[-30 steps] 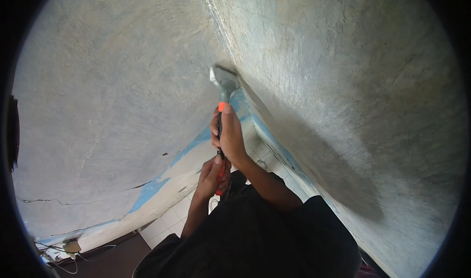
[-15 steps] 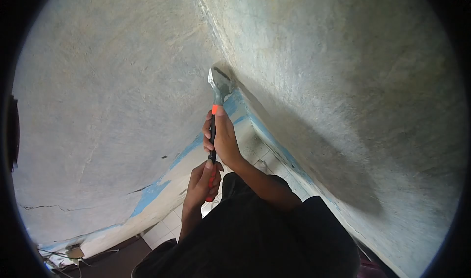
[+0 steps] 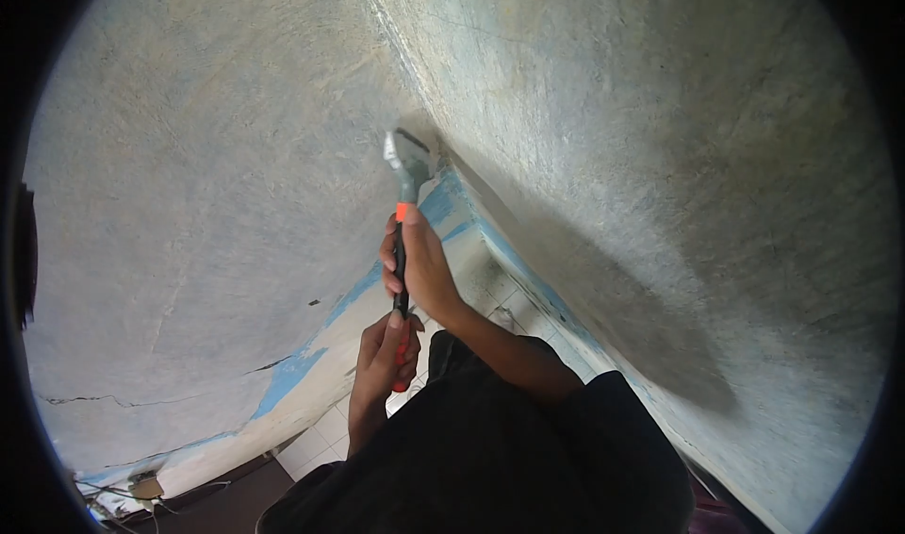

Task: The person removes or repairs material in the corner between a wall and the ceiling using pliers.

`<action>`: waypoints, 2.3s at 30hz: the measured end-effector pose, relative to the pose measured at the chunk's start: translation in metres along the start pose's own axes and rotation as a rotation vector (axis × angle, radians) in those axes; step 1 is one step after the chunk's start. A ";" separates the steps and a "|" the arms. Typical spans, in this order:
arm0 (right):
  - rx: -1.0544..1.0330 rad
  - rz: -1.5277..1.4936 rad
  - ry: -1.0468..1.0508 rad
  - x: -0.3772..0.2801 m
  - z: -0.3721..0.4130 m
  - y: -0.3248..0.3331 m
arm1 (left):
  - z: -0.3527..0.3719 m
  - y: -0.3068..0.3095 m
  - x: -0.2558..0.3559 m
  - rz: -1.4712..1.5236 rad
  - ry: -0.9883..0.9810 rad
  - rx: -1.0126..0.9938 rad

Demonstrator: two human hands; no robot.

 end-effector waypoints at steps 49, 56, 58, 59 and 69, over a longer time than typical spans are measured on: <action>-0.051 0.139 0.116 -0.008 -0.011 0.005 | -0.032 0.009 -0.008 0.025 -0.106 -0.105; -0.041 0.152 0.096 -0.007 -0.010 0.007 | -0.027 0.009 -0.007 0.011 -0.055 -0.058; -0.025 0.149 0.083 -0.005 -0.012 0.013 | -0.036 0.007 -0.008 -0.011 -0.099 -0.069; -0.033 0.155 0.085 -0.003 -0.013 0.015 | -0.038 0.007 -0.009 -0.010 -0.111 -0.070; -0.068 0.134 0.100 -0.009 -0.010 0.011 | -0.036 0.008 -0.016 0.026 -0.092 -0.057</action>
Point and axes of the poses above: each hand's wrist, its own z-axis away from the middle knuckle, its own y-axis out of the back of the hand, x = y × z, the point moved 8 cm from there along -z, towards the middle knuckle, and after that the axes turned 3 degrees about y, right-handed, at the moved point
